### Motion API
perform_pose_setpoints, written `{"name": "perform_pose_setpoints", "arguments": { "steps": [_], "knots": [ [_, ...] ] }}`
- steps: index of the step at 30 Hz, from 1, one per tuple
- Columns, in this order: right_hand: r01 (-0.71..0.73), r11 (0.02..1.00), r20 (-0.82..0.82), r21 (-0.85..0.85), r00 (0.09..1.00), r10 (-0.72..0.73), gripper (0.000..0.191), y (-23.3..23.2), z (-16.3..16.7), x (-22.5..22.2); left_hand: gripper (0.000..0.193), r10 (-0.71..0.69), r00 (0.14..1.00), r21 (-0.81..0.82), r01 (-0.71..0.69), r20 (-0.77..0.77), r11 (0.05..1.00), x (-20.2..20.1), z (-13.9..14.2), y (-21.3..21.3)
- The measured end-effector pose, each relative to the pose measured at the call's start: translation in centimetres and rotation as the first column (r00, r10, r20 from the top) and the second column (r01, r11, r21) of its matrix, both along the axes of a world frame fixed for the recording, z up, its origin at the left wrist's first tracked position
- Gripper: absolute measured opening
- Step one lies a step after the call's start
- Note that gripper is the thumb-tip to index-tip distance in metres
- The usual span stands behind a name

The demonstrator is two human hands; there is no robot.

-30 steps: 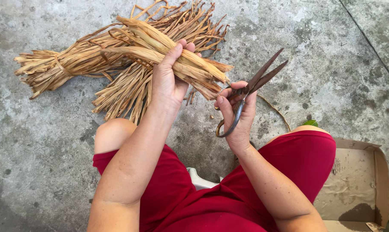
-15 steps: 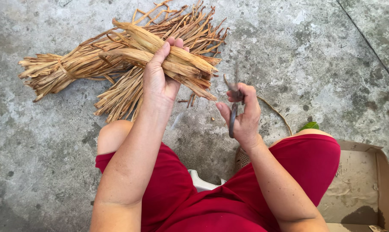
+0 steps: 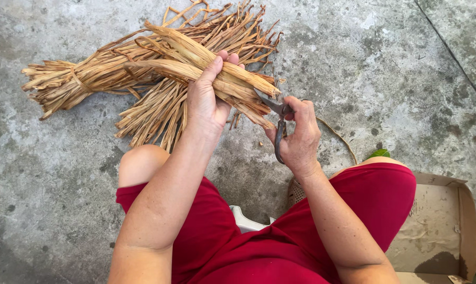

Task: The person carries a bundle of dried plant strips and a small stool to an outdoor concrete area. They sit on the stool, untie the bundle, and use shears to cut the strips into shorter lengths, placing the cut pieces on the ground.

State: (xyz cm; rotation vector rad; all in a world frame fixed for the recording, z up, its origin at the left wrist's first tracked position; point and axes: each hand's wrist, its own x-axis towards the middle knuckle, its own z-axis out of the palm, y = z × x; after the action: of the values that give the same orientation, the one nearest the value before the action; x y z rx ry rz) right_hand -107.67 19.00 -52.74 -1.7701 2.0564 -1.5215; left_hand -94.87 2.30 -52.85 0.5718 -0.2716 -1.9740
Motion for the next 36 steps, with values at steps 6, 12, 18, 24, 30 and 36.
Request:
{"name": "perform_pose_setpoints", "arguments": {
  "steps": [6, 12, 18, 24, 30, 36],
  "knots": [
    [0.019, 1.000, -0.032, -0.003, 0.999, -0.019, 0.068, 0.0, -0.2, 0.0, 0.019, 0.038, 0.999, -0.030, -0.037, 0.019, 0.999, 0.1, 0.2, 0.2],
    [0.054, 0.998, 0.048, 0.025, 0.997, -0.055, 0.057, 0.2, -1.3, 0.0, 0.016, 0.023, 0.999, -0.068, -0.021, 0.027, 0.997, 0.0, 0.3, 0.7],
    [0.051, 0.999, 0.090, 0.016, 0.995, -0.052, 0.050, 0.2, -2.3, 0.0, 0.015, 0.029, 0.999, -0.064, -0.026, 0.046, 0.998, 0.2, 0.5, 0.8],
    [-0.002, 0.994, 0.249, 0.105, 0.968, -0.025, 0.045, 0.3, -2.7, -0.2, 0.020, 0.056, 0.996, -0.033, -0.054, 0.066, 0.998, 0.2, 0.9, 0.6],
    [-0.001, 0.999, 0.132, 0.047, 0.991, -0.005, 0.050, 0.2, -1.9, -0.2, 0.023, 0.089, 0.994, -0.067, -0.085, 0.066, 0.994, 0.0, 0.9, 0.7],
    [-0.053, 0.999, 0.043, -0.003, 0.998, 0.053, 0.056, 0.1, -0.4, -0.3, 0.023, 0.112, 0.987, -0.087, -0.102, 0.114, 0.991, 0.2, 0.8, 0.8]
  ]
}}
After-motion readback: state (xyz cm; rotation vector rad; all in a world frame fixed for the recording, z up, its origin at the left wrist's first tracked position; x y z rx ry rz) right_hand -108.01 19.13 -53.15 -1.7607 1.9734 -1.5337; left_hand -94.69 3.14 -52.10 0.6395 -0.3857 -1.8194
